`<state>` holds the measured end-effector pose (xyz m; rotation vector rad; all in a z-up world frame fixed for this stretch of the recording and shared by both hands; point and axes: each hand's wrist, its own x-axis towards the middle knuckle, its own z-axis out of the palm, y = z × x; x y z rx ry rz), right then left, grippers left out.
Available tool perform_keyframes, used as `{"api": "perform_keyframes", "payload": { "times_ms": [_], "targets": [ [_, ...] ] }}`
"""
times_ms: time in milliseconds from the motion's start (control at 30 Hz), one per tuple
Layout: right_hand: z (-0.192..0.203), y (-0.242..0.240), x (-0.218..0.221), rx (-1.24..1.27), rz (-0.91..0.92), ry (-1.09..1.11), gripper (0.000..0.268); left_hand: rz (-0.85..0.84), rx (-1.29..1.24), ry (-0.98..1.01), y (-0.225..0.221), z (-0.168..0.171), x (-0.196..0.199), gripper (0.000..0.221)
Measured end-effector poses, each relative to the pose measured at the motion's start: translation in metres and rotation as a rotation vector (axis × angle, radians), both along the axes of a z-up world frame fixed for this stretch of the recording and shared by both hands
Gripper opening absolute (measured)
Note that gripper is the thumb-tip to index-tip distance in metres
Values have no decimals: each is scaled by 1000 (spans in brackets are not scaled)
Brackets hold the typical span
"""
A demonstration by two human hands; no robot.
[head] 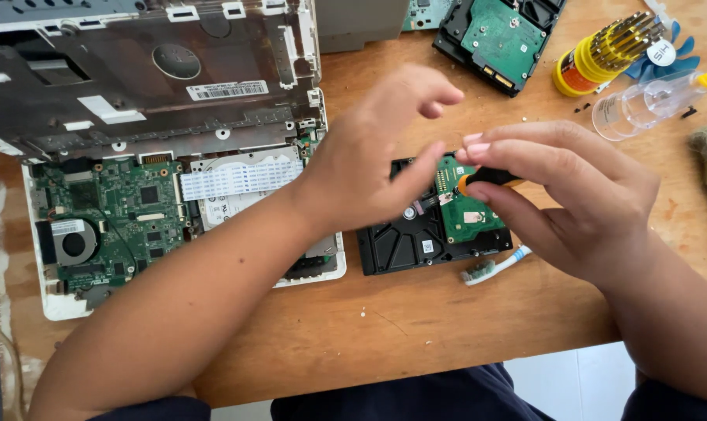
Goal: Cleaning the internal components of a hard drive with a toothbrush and reassembling it with a screwdriver.
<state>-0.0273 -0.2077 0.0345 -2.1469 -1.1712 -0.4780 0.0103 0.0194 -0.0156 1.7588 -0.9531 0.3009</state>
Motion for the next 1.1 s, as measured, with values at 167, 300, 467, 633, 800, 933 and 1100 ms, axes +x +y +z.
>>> {"api": "perform_keyframes", "payload": {
  "times_ms": [167, 300, 467, 633, 800, 933, 1100],
  "targets": [
    [16, -4, 1, -122, -5, -41, 34, -58, -144, -184, -5, 25, -19, 35],
    [26, -2, -3, -154, 7, 7, 35, -5, -72, -160, -19, 22, -30, 34],
    [21, -9, -2, -111, -16, -21, 25, -58, -148, 128, -20, 19, -30, 27],
    [22, -22, 2, -71, 6, 65, 11, -151, -204, 341, -23, 19, -30, 55],
    [39, -30, 4, -185, -48, 149, 29, -182, -169, 361, -20, 21, -30, 53],
    [31, -28, 3, -134, -72, 248, 25, -184, -137, 357, -22, 19, -29, 55],
    [30, -16, -10, -59, -109, 82, 34, -110, -72, 218, -27, 13, -29, 53]
  ]
}}
